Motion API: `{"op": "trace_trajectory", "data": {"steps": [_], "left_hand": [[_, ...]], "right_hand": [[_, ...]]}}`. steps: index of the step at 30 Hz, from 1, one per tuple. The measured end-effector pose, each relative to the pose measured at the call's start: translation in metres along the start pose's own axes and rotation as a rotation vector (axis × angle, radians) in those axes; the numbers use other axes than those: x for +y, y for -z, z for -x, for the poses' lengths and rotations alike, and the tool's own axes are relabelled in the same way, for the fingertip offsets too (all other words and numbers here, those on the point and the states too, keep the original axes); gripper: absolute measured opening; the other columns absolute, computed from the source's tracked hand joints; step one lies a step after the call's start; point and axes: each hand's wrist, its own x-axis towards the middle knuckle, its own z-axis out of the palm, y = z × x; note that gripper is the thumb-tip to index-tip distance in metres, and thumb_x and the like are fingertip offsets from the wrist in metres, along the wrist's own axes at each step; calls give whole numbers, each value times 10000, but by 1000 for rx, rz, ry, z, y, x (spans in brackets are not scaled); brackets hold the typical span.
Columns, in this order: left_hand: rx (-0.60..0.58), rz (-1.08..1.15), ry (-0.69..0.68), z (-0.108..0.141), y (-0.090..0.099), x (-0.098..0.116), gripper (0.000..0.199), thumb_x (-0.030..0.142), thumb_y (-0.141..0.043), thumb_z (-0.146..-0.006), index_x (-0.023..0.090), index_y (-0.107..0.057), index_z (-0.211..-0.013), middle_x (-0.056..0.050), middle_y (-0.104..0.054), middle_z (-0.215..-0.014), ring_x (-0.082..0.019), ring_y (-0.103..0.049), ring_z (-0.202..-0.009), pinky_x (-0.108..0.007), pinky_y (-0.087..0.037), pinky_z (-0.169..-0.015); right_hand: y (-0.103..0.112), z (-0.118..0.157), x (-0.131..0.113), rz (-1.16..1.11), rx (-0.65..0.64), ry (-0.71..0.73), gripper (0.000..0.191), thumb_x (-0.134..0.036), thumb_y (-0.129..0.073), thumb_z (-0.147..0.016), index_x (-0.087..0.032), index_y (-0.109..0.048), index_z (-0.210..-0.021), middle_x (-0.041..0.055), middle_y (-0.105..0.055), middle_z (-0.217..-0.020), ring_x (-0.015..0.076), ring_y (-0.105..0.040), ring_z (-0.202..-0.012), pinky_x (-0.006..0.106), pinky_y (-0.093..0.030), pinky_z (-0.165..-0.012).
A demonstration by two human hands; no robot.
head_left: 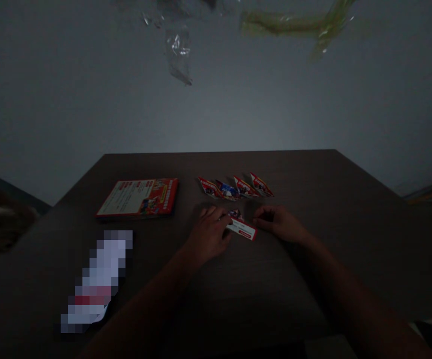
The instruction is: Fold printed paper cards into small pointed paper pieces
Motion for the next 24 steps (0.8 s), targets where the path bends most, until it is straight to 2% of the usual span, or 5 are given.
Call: {"op": "trace_trajectory", "data": {"steps": [7,13,24], "left_hand": [[-6,19,-15,0,-1,-1,201,219,-571,-784,204,-585,-984,-50,-564,-1075,-225,-469,-1032,-377,-348,-878],[2,9,-41,-1,-3,-1,186,219,-552,-800,199,-598,-979,-54,-575,-1058,-227,-479,-1019,-384,-356,-884],[-28,-11,-75,1,-3,0,180,240,-535,-819,191,-603,-978,-70,-569,-1030,-232,-498,-989,-392,-381,-873]], "right_hand": [[-7,0,0,-41,-99,40,231,-319,-626,-762,-141,-629,-908,52,-678,-845,163,-624,-759,271,-477,-684],[-11,-2,3,-30,-156,60,175,-245,-638,-741,-140,-637,-881,53,-680,-823,161,-618,-726,271,-477,-668],[-9,-1,6,69,-105,99,172,-278,-619,-771,-162,-659,-892,36,-683,-786,162,-616,-706,258,-462,-626]]}}
